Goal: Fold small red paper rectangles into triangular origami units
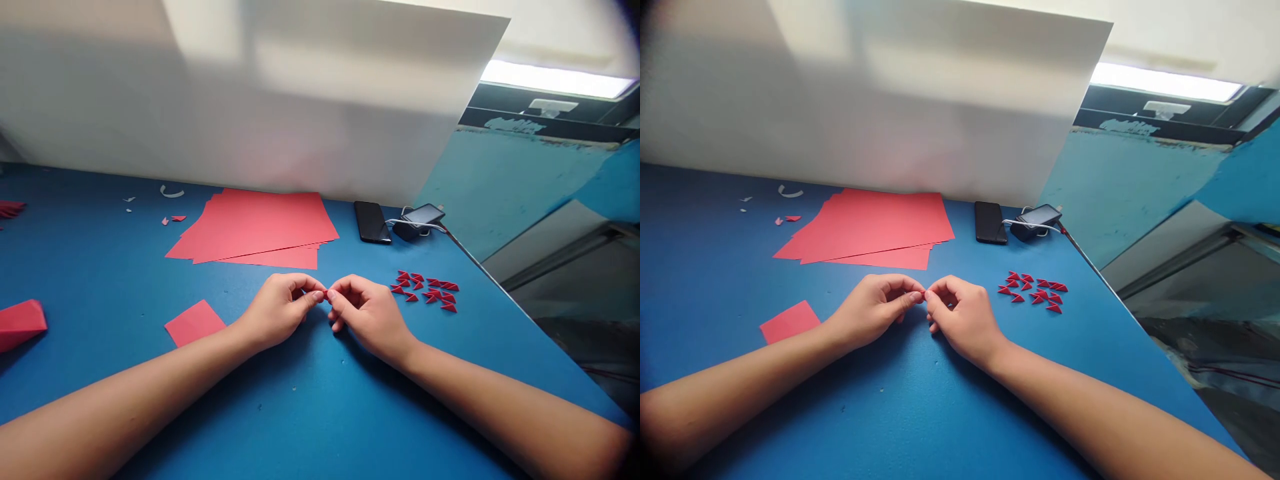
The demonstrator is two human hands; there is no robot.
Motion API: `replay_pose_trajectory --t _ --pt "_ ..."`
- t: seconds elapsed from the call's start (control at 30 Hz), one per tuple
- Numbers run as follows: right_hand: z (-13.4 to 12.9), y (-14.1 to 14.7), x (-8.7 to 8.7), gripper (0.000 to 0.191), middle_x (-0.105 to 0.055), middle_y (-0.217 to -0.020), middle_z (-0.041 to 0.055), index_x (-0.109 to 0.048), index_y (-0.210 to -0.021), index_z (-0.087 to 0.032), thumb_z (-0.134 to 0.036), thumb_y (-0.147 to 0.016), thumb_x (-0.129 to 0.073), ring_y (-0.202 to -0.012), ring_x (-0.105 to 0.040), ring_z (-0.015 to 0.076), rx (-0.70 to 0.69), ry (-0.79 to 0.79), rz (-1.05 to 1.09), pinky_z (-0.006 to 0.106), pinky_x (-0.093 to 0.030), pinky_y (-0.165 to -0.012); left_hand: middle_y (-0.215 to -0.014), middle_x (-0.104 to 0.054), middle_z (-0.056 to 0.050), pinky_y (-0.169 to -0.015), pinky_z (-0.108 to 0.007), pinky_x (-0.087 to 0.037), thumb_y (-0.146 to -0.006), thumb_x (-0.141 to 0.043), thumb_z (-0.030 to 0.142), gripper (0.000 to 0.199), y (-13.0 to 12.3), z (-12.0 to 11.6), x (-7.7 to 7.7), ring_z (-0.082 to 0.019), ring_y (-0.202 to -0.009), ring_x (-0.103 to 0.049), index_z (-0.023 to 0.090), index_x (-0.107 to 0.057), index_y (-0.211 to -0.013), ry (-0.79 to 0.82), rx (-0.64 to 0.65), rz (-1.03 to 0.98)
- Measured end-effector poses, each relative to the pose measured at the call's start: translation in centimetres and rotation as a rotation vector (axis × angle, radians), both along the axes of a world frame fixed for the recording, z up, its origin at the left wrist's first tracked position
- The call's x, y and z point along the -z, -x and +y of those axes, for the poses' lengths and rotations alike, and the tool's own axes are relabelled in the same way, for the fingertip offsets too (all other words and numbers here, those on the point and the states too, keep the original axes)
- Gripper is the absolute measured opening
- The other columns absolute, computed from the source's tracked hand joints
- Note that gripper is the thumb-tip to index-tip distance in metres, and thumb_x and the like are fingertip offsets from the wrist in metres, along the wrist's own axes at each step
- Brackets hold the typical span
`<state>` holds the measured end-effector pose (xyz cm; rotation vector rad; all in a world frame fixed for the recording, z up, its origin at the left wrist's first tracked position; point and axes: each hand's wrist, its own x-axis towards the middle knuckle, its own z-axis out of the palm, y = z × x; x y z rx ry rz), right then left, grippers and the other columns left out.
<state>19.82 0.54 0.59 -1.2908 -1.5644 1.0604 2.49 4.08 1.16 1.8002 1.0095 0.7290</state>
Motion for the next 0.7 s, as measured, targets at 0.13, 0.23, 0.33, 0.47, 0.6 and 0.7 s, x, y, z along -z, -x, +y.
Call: replay_pose_trajectory --t 0.13,0.23,0.33,0.47,0.6,0.7 --pt "0.0 0.0 -0.1 0.015 -0.064 -0.066 -0.0003 -0.062 -0.085 -0.018 -0.032 -0.086 -0.057 -0.050 -0.064 0.0134 0.003 -0.038 -0.061 0.025 -0.051 -0.053 -0.076 -0.071 -0.002 -0.054 -0.022 -0.042 -0.086 -0.052 0.032 0.023 0.1 -0.2 0.1 -0.011 -0.057 -0.056 0.017 -0.069 -0.087 -0.072 -0.028 0.044" --pt "0.0 0.1 -0.2 0.014 -0.065 -0.065 0.0000 -0.063 -0.083 -0.019 -0.030 -0.086 -0.056 -0.051 -0.064 0.0137 0.010 -0.074 -0.120 0.025 -0.050 -0.054 -0.072 -0.070 -0.001 -0.054 -0.021 -0.041 -0.085 -0.053 0.030 0.021 0.0 -0.3 0.2 -0.012 -0.058 -0.057 0.017 -0.069 -0.082 -0.122 -0.069 0.091" --pt "0.0 0.2 -0.2 0.012 -0.065 -0.064 0.0001 -0.063 -0.082 -0.019 -0.027 -0.086 -0.055 -0.053 -0.063 0.0141 0.006 -0.111 -0.192 0.026 -0.050 -0.056 -0.070 -0.069 0.000 -0.054 -0.021 -0.040 -0.083 -0.054 0.025 0.018 -0.1 -0.5 0.2 -0.012 -0.059 -0.057 0.017 -0.070 -0.078 -0.189 -0.092 0.130" --pt "-0.1 0.1 -0.3 0.010 -0.068 -0.069 0.0018 -0.065 -0.079 -0.020 -0.024 -0.084 -0.057 -0.061 -0.064 0.0158 0.033 -0.233 -0.315 0.027 -0.049 -0.061 -0.071 -0.070 0.000 -0.056 -0.021 -0.042 -0.080 -0.056 0.022 0.015 -0.4 -0.9 0.0 -0.012 -0.061 -0.060 0.018 -0.070 -0.076 -0.249 -0.139 0.141" --pt "-0.2 0.2 -0.4 0.009 -0.068 -0.069 0.0025 -0.064 -0.076 -0.020 -0.022 -0.082 -0.058 -0.064 -0.063 0.0166 0.096 -0.327 -0.370 0.027 -0.047 -0.061 -0.072 -0.072 -0.001 -0.054 -0.022 -0.044 -0.080 -0.057 0.023 0.015 -0.7 -1.5 -0.3 -0.014 -0.062 -0.063 0.019 -0.072 -0.080 -0.242 -0.183 0.088" --pt "-0.4 0.4 -0.4 0.009 -0.067 -0.067 0.0020 -0.064 -0.074 -0.020 -0.023 -0.081 -0.059 -0.060 -0.061 0.0154 0.146 -0.384 -0.369 0.027 -0.047 -0.059 -0.068 -0.071 -0.001 -0.052 -0.022 -0.045 -0.079 -0.060 0.025 0.014 -0.9 -2.0 -0.5 -0.014 -0.060 -0.062 0.018 -0.071 -0.077 -0.182 -0.218 0.023"
